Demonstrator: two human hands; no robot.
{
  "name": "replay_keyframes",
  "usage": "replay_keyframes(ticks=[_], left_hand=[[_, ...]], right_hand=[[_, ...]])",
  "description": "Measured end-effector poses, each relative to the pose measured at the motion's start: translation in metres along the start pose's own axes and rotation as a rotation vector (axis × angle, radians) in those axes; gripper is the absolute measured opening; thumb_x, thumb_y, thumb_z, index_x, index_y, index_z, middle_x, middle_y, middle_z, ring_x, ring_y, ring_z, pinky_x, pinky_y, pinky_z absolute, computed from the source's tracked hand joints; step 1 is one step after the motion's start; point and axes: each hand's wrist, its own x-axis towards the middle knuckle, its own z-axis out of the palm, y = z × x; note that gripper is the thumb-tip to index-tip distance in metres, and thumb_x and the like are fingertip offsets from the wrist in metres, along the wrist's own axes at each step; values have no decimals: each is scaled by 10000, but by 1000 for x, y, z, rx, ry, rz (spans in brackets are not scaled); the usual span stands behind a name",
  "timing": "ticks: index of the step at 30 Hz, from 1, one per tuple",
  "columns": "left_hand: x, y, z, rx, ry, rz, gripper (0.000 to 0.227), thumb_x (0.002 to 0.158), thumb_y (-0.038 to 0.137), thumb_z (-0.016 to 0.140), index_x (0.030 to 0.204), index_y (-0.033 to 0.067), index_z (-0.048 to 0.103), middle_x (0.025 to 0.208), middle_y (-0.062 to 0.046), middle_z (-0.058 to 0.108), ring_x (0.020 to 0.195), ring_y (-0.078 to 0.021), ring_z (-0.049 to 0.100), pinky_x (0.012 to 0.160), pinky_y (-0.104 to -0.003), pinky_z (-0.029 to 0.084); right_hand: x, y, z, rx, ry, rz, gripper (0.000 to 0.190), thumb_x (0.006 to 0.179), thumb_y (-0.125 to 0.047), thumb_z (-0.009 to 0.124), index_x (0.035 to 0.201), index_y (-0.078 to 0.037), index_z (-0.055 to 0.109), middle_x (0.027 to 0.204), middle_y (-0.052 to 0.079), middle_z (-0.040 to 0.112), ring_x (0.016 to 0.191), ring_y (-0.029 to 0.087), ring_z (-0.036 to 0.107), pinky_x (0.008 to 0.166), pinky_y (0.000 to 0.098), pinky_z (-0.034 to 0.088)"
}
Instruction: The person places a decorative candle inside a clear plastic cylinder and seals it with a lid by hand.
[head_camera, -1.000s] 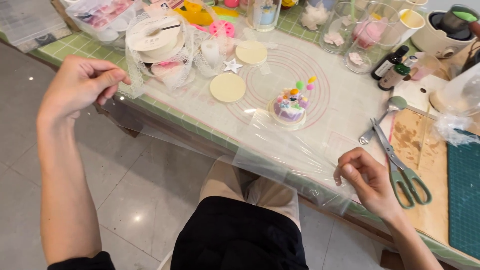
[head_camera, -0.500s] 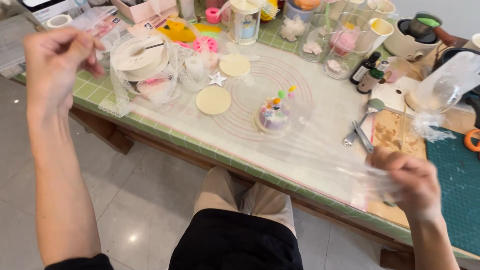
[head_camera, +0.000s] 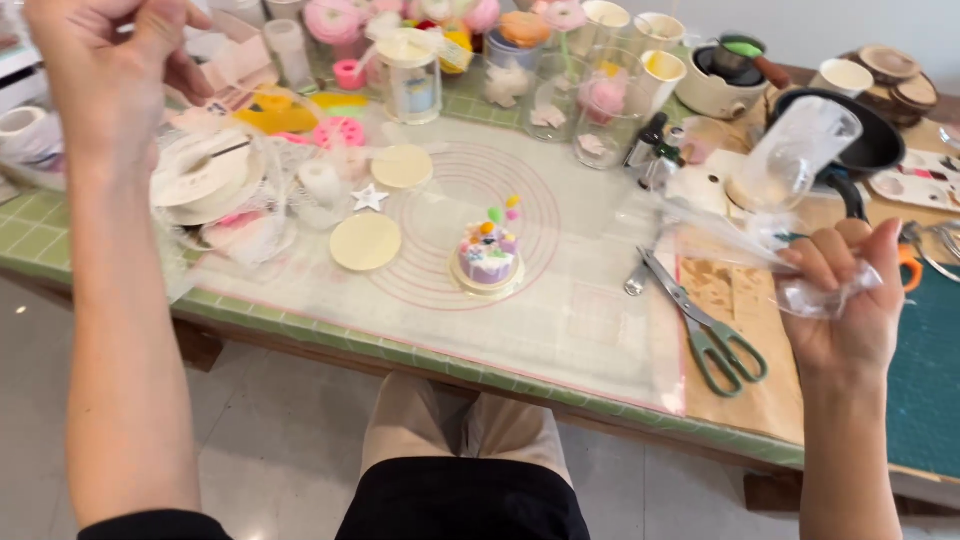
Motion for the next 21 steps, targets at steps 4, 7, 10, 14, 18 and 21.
replay_keyframes(ticks=[4, 7, 10, 14, 18, 21], left_hand=[[-2, -6, 16, -53, -43, -47, 212, 1177, 89, 613, 1067, -77, 683, 952, -128, 735, 628, -148, 634, 558, -269, 493], [1, -31, 15, -112, 30, -105, 220, 1176, 96, 622, 1055, -74, 688, 965, -124, 725, 610, -146, 586, 539, -281, 480], [6, -49, 15, -167, 23, -91, 215, 1218, 85, 617, 1079, -76, 651, 1005, -142, 716, 654, -162, 605, 598, -287, 504], [9, -33, 28, -81, 14, -105, 260, 1229, 119, 631, 1055, -71, 669, 949, -108, 707, 619, -131, 597, 568, -265, 491], [5, -31, 32, -11, 20, -137, 265, 1174, 106, 616, 995, -80, 680, 816, -82, 659, 564, -105, 574, 530, -241, 452], [3, -28, 40, 6, 24, -116, 302, 1214, 88, 646, 963, -79, 666, 844, -64, 679, 547, -94, 561, 503, -238, 438]], right_hand=[[5, -2, 25, -342, -37, -49, 556, 1261, -394, 418, 779, -119, 391, 680, -30, 410, 597, 76, 406, 678, 212, 394], [15, 27, 75, -531, 17, -220, 507, 1240, -381, 538, 821, -125, 413, 614, -49, 402, 534, 59, 414, 544, 206, 363], [20, 55, 108, -1352, 57, -561, 245, 1048, -267, 688, 1157, -127, 519, 818, -56, 550, 686, 49, 524, 579, 237, 430], [21, 65, 91, -2175, -114, -421, 203, 932, -163, 816, 1021, -19, 704, 796, 2, 675, 648, 85, 609, 591, 251, 447], [25, 62, 60, -1870, -32, -163, 174, 977, -157, 752, 908, -1, 718, 706, -56, 602, 667, 16, 484, 569, 206, 369], [21, 50, 29, -1758, -103, -117, 229, 1030, -157, 738, 874, -4, 668, 775, -61, 582, 746, 4, 467, 644, 191, 364]])
